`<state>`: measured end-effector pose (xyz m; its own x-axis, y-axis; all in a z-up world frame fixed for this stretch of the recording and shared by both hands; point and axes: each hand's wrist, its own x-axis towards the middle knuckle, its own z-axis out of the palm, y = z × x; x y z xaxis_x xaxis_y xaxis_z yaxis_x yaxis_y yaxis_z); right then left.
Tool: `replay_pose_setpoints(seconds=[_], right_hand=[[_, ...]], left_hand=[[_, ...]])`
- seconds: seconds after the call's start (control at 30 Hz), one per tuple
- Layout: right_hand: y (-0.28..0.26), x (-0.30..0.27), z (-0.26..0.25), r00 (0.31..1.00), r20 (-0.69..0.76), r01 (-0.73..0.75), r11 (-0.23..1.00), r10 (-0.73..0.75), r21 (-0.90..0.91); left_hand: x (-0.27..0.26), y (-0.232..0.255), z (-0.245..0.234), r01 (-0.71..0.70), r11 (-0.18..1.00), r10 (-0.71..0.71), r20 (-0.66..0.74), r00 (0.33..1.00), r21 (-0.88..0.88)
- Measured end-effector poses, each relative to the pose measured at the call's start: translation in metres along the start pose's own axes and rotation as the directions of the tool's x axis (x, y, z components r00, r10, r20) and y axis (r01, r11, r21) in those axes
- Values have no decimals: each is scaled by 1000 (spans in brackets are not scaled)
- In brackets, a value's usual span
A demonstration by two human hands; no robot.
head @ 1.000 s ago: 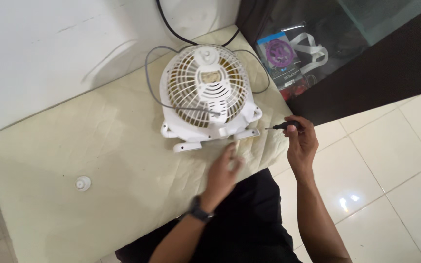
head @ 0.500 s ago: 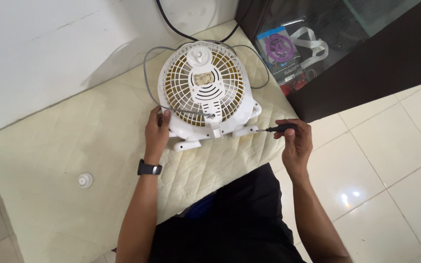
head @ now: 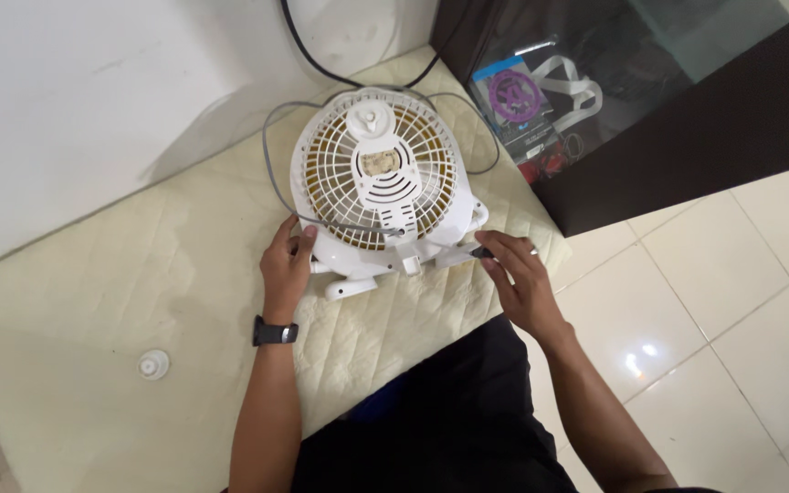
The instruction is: The person uses a screwdriver to remove screws from the base of a white electric fan placed on a mattress. After loosening the screws, the person lifts the fan's front grille and blade assembly off the base, exposing the internal motor and wiring.
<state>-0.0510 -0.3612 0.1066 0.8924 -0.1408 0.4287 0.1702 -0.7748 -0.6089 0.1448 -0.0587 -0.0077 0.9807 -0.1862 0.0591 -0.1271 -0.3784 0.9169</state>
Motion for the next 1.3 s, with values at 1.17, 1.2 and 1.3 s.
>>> replay_pose_setpoints(seconds=[1.17,1.2,1.3], right_hand=[[6,-9,2,982,-169,-82,996,85,23],[5,-9,1,981,-159,-108,994,108,11],[6,-12,0,983,-176,-68,996,57,-56]], left_hand=[[-1,5,-4,2,999,-1,25,1000,-48],[0,5,-4,7,999,-6,25,1000,-40],[-1,3,-2,20,999,-18,34,999,-50]])
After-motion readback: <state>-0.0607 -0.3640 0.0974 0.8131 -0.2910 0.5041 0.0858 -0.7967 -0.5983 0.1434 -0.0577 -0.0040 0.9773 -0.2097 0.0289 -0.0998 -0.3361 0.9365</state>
